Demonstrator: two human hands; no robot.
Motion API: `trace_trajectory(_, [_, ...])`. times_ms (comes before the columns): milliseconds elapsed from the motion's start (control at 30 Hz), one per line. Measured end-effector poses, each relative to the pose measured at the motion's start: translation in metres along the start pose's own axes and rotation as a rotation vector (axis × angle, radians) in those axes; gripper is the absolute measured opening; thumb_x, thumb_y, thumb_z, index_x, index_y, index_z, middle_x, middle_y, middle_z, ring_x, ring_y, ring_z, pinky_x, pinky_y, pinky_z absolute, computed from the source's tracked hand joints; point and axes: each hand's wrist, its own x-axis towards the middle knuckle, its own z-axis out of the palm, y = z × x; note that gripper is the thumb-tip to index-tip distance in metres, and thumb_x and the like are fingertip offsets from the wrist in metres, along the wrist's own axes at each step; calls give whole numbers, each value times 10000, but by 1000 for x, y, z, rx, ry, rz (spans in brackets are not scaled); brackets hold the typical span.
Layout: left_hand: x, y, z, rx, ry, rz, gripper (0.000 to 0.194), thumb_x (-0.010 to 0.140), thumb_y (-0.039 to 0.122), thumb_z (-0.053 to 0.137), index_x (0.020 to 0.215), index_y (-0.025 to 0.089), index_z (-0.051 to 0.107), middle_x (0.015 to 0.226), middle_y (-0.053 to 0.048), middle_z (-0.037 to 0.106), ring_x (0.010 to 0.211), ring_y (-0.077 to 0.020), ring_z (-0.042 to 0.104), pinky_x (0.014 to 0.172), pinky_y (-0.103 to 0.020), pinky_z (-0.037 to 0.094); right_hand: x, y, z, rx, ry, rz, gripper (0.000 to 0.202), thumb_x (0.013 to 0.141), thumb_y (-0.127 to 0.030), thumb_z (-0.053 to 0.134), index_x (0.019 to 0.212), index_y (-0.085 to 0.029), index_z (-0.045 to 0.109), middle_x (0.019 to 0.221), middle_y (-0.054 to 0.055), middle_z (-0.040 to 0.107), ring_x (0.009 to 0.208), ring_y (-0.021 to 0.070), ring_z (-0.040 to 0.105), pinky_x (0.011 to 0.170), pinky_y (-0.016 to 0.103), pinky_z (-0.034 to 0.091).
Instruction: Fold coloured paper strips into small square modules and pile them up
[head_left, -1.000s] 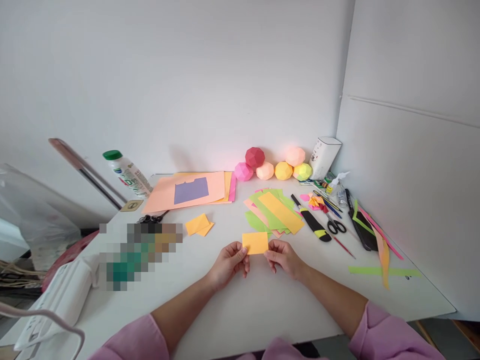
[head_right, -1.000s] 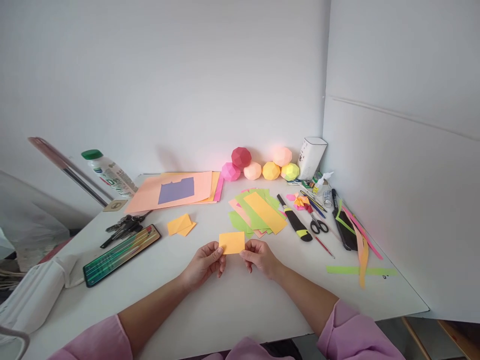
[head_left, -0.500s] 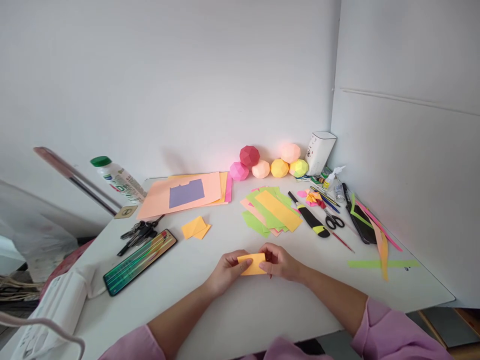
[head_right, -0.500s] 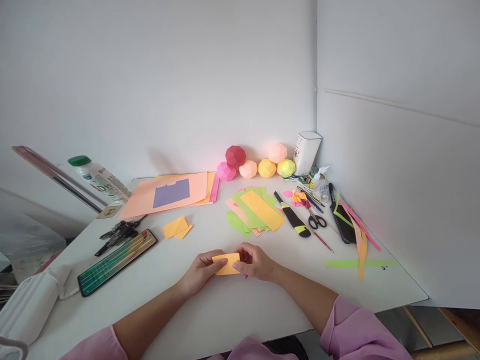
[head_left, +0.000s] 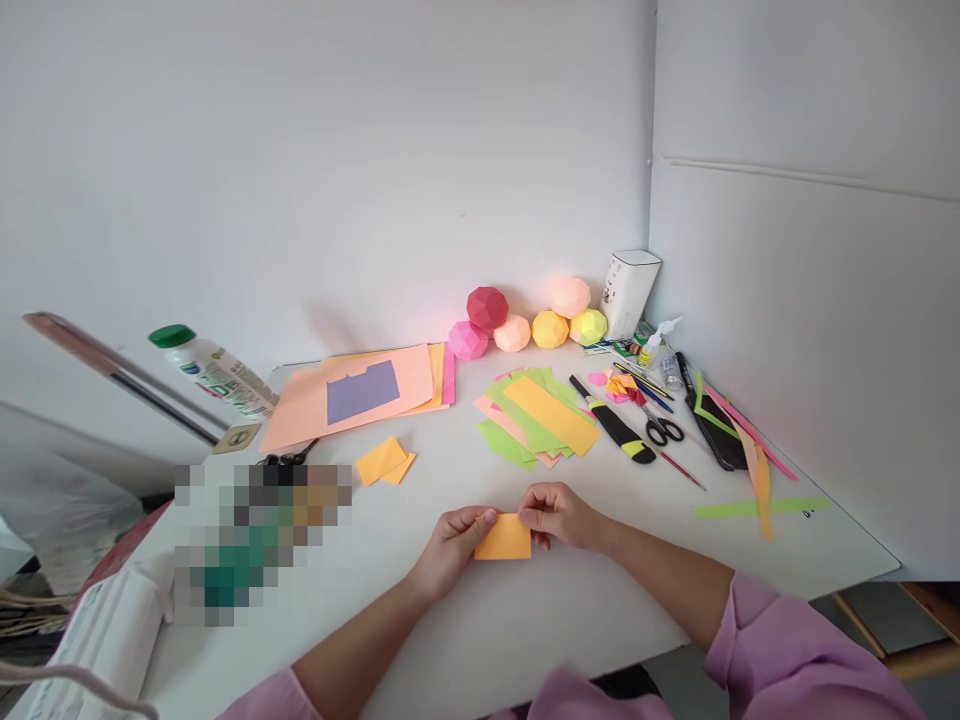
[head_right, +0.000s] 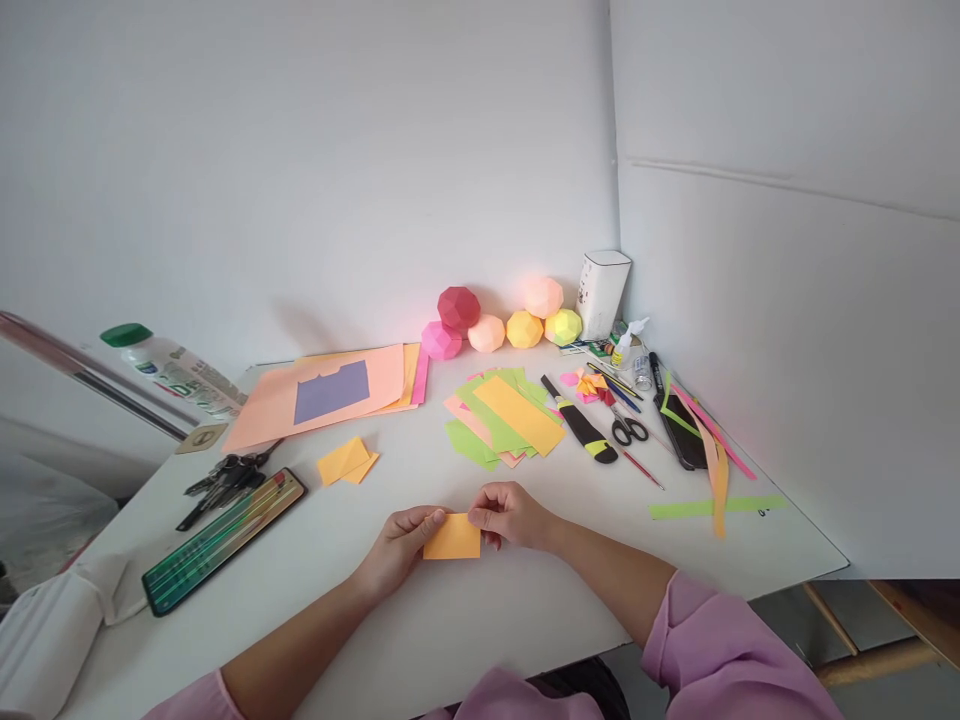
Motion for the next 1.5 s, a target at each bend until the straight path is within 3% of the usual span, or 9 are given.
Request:
trace_trajectory(433, [2,3,3,10,-2,25,423,765,510,525,774,113,670,647,-54,629,605,-169,573,606,-296,463,2,5,0,14,41,7,355,775,-494,547,719,-153,469,522,-31,533,427,81,497,384,190,377])
trace_trajectory(667, [5,-3,-3,159,60,19,403,696,522,590,651,123,626,521,9,522,438,-97,440,425,-223,342,2,0,0,32,45,-6,349,779,-490,544,720,-153,480,564,-35,522,440,77,494,395,198,386])
trace_trajectory(733, [7,1,-13,216,182,33,406,691,523,590,634,121,611,473,35,456,405,-73,370,401,-205,268,3,-1,0,59,49,-11,356,782,-498,533,726,-149,490,605,-17,545,461,81,502,405,206,402])
trace_trajectory(867, [11,18,-50,218,629,203,344,713,477,576,617,150,531,436,65,377,398,-66,337,404,-190,232,2,-2,0,43,63,-16,347,784,-483,532,733,-141,513,671,2,557,488,78,502,419,213,421])
trace_trajectory(1000, [17,32,-87,23,911,212,246,758,413,493,776,168,504,495,72,381,365,-61,327,373,-189,240,0,-4,1,-18,68,-15,325,789,-457,534,728,-138,520,687,6,557,499,72,497,429,207,417])
trace_trajectory(1167, [17,27,-85,-15,997,167,363,739,332,480,1050,165,392,655,59,400,338,-50,342,320,-196,235,-2,-4,3,-46,64,-12,327,795,-460,522,724,-141,510,683,5,547,498,71,493,431,203,419])
trace_trajectory(1267, [13,15,-67,182,956,247,513,776,350,468,1234,195,296,682,44,436,389,-73,404,354,-214,328,-1,0,2,-115,72,-47,315,830,-449,466,751,-147,510,698,14,550,500,79,495,429,211,432])
trace_trajectory(1367, [11,3,-54,799,668,465,355,823,356,425,1138,209,493,971,-82,560,858,-208,585,707,-364,497,3,0,-9,-422,225,-259,258,867,-369,413,759,-166,531,707,32,571,549,113,524,489,256,475])
trace_trajectory(1500, [13,-6,-54,1449,191,555,408,848,337,407,1226,209,489,1366,-97,406,1291,-308,281,1039,-508,255,13,-5,-41,-1048,632,-617,157,834,-219,438,882,-178,582,1003,112,593,1012,247,511,875,437,436])
